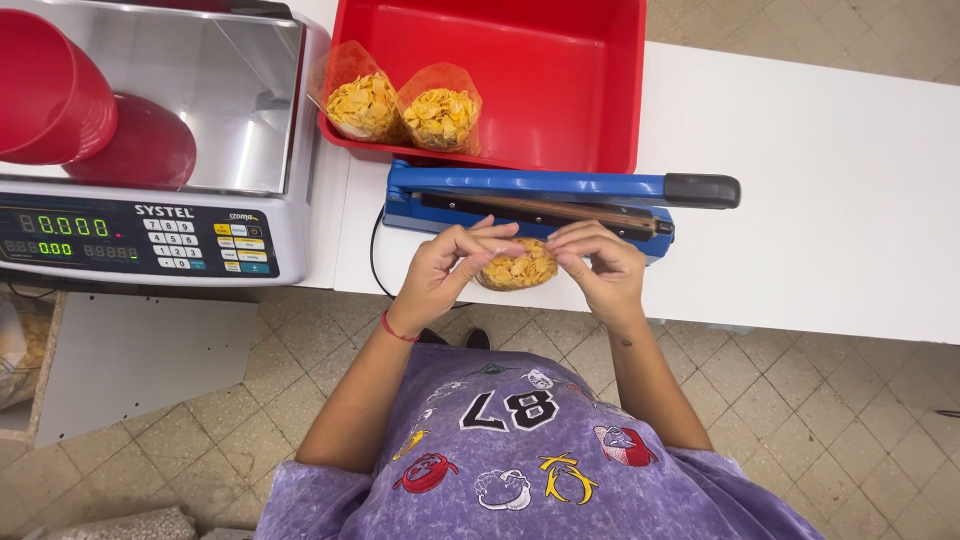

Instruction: Scooping snacks into plastic bags, weighing them on a scale, and sealing them with a heat sealer

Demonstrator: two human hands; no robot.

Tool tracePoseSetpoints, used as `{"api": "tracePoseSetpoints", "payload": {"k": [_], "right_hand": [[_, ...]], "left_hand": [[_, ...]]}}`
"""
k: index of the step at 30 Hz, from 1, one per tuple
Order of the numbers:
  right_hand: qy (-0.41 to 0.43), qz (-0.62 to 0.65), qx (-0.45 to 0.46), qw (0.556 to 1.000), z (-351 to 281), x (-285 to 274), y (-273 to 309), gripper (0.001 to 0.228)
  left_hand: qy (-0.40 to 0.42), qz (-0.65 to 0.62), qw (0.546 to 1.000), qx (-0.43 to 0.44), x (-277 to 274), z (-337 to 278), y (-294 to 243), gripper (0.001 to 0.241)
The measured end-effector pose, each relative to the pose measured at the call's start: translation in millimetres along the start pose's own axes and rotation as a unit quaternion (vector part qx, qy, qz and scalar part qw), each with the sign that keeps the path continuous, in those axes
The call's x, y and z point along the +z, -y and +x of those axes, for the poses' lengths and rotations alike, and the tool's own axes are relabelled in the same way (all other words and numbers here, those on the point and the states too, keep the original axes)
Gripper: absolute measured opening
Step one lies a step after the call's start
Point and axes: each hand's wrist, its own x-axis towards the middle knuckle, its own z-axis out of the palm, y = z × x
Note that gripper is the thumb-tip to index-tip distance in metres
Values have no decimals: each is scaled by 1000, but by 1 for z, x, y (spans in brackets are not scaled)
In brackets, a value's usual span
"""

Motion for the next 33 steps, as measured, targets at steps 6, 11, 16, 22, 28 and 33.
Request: {"api": "tracePoseSetpoints", "payload": {"k": [6,11,16,22,28,33], "right_hand": [[-12,4,5,1000,-4,4,-11,8],[-20,17,-5,1000,-10,6,-18,16],[-12,12,-14,1000,-14,8,-26,20],[-12,-19,-27,999,-6,13,-13,10],[8,-70,-54,996,2,13,11,7],[68,-72,-89,991,9,13,42,5]], "left_hand": [[-23,-5,999,-38,-1,-2,16,16],[-10,51,999,-15,5,0,31,44],[-18,85,996,-25,12,1,33,30],[-47,123,991,-13,16,-2,32,14],[-30,206,974,89,14,-1,17,8],[19,172,972,158,17,0,-4,4]]}}
